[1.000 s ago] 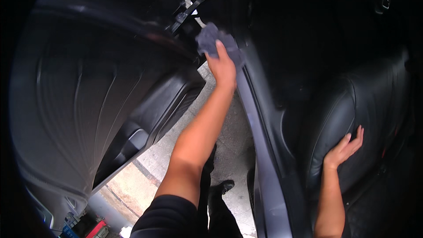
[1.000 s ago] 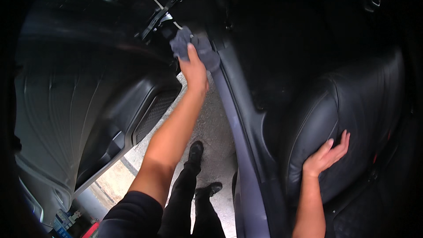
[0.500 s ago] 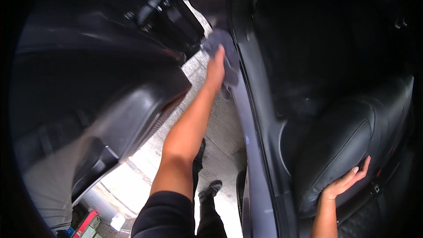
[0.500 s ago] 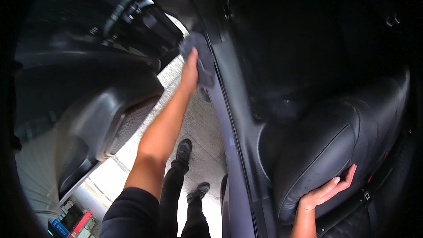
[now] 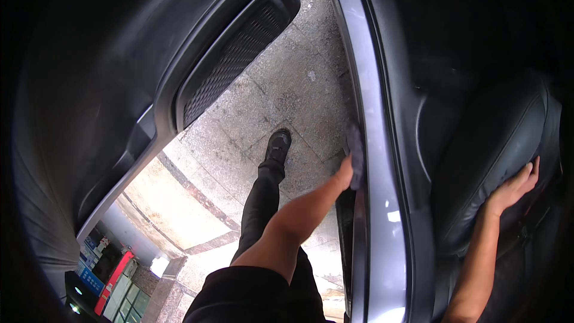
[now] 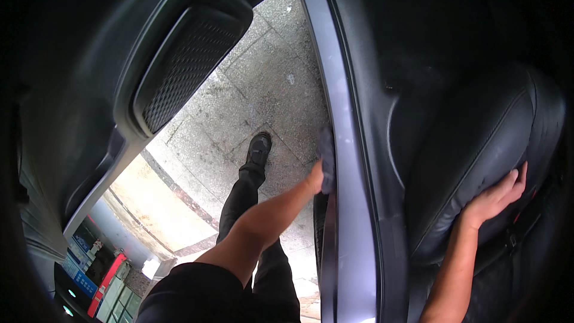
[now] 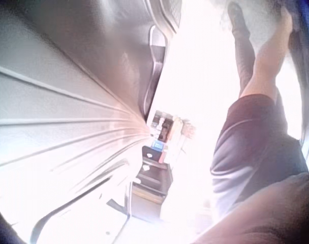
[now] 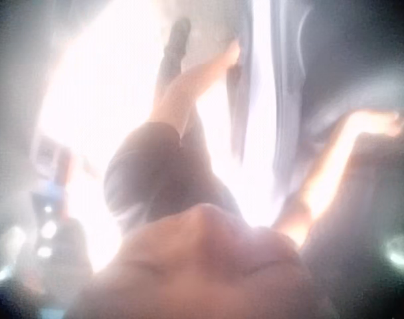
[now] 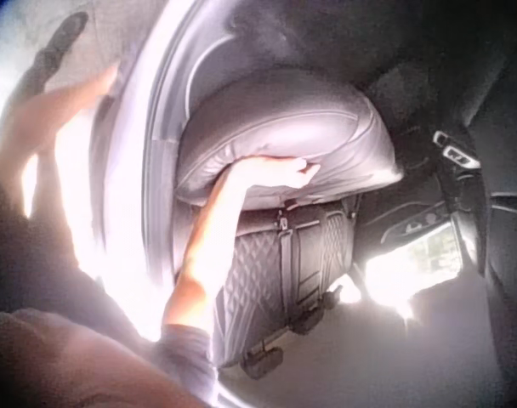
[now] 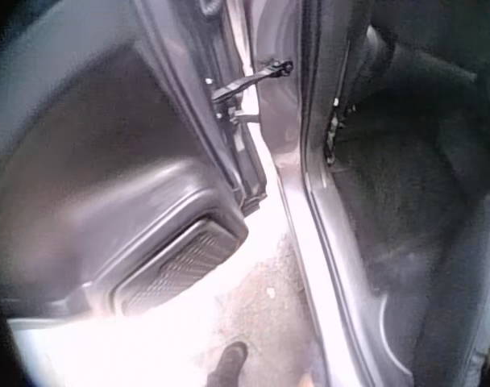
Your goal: The person wipes the interior of a dark gray SUV using a gray cloth. They clean the driver's seat, door sill, door panel, and door frame, then move to the rear passenger door to wipe the frame and interior surfaces. The trunk is opened briefly, and the person continues wiping the rear door area before finishing.
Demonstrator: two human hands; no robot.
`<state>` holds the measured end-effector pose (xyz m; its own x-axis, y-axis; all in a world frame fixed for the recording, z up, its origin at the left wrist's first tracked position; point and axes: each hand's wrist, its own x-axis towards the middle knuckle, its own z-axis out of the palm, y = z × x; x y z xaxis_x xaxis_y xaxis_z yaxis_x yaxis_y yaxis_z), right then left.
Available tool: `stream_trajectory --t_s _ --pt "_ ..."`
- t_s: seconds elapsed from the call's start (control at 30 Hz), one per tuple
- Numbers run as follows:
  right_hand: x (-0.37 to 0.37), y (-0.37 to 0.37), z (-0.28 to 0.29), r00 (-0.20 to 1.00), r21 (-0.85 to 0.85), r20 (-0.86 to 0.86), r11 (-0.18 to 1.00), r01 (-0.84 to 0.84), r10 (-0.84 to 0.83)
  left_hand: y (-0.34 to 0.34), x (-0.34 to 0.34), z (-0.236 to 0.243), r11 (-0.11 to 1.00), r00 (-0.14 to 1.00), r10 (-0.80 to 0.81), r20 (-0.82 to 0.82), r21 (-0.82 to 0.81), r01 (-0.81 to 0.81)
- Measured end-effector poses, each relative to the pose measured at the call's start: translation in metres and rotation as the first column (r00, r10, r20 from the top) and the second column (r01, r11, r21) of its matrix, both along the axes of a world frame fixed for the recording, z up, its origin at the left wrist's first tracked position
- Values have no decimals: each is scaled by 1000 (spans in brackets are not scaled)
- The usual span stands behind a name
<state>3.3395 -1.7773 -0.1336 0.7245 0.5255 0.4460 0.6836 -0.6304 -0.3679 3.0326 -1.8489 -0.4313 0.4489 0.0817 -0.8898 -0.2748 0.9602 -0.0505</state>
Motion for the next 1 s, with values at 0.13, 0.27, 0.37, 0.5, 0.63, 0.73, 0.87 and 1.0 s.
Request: stream_trajectory --t_s 0.13,0.27,0.37,0.5,0.63,0.73,0.87,1.0 --pt "1 0 -1 1000 5 27 1000 -12 12 -54 -31 76 780 861 -433 -265 369 506" --pt "-4 3 -2 999 15 43 1000 -12 12 19 -1 119 732 895 -259 -364 530 427" --pt "-8 6 -2 999 20 53 1000 -10 9 162 47 89 770 881 -109 -461 521 368" --pt "-11 8 -1 1000 28 29 1000 3 -4 301 55 54 109 781 105 -616 788 606" --pt "-14 10 -3 999 5 49 1000 23 -24 247 45 66 -115 759 48 -650 751 650" --pt "-13 11 -4 997 -7 45 998 66 -65 109 38 121 21 579 -312 -753 604 797" --pt "-6 15 -3 979 -28 95 983 182 -179 -39 -16 270 -50 477 -651 -591 660 750" --pt "8 18 0 972 -72 95 973 220 -213 -104 -46 363 -141 380 -738 -558 678 722"
